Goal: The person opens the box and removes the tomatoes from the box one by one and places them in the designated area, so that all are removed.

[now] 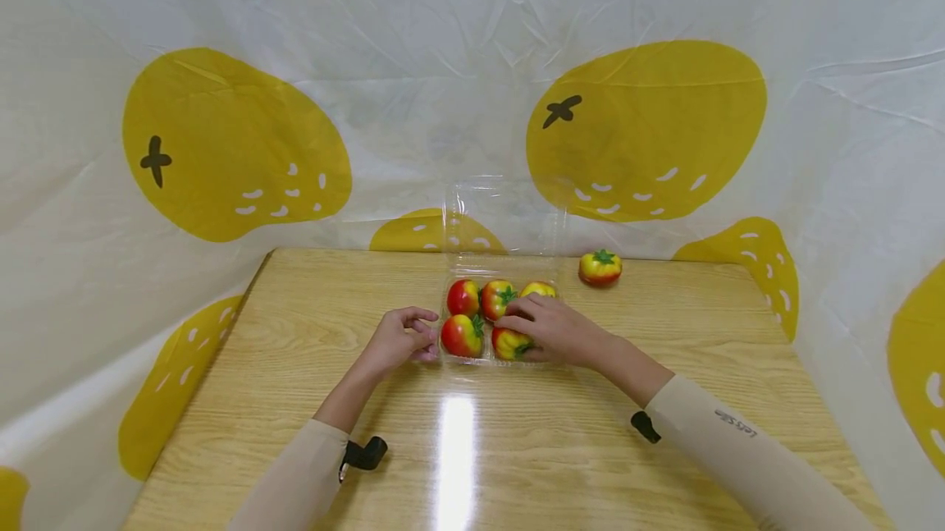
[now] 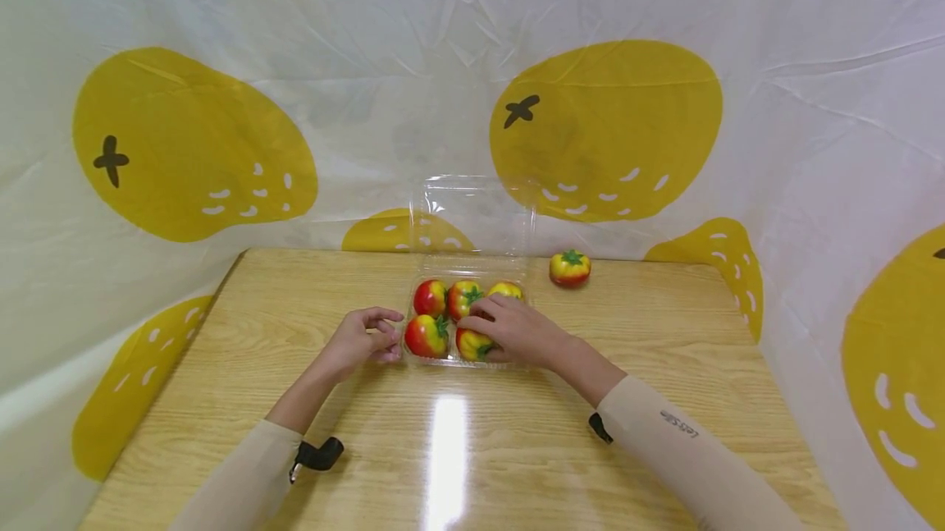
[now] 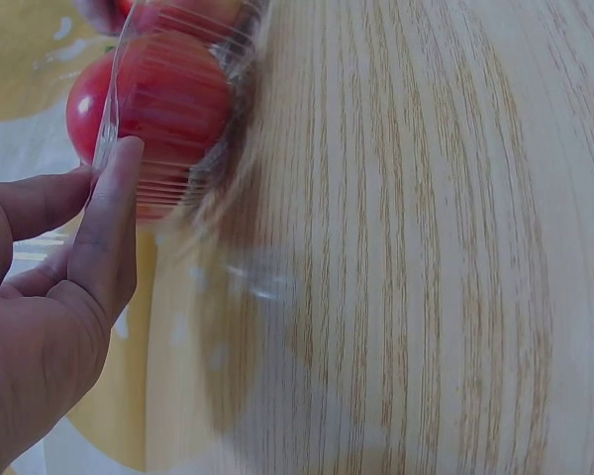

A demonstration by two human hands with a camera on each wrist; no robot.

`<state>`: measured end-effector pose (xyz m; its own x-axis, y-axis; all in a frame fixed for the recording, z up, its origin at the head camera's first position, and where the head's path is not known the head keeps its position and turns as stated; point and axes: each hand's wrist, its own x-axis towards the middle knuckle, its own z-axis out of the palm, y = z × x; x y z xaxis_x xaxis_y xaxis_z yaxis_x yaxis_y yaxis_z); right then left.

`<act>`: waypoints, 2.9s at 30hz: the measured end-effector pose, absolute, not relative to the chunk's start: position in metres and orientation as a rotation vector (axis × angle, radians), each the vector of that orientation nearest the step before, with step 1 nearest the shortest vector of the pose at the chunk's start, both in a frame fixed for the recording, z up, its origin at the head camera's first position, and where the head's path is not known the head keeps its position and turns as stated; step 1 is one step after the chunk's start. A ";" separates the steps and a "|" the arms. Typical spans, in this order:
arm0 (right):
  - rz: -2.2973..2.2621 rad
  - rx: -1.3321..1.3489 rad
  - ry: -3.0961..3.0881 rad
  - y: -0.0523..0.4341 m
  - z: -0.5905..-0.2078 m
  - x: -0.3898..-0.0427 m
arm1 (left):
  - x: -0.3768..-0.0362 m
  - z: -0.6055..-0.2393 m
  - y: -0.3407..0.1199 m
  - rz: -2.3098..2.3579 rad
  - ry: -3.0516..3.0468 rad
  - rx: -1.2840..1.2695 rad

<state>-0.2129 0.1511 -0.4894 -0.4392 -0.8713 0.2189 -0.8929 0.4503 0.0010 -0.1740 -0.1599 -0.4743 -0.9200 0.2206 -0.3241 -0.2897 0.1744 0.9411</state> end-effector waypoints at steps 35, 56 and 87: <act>0.499 1.506 -2.375 0.155 -0.469 -0.196 | -0.181 -0.497 -0.160 1.818 2.110 -0.111; 0.597 1.401 -2.362 0.181 -0.461 -0.193 | -0.172 -0.470 -0.159 1.802 2.056 -0.080; 0.774 0.964 -2.464 0.244 -0.469 -0.190 | -0.180 -0.499 -0.161 1.834 2.089 -0.108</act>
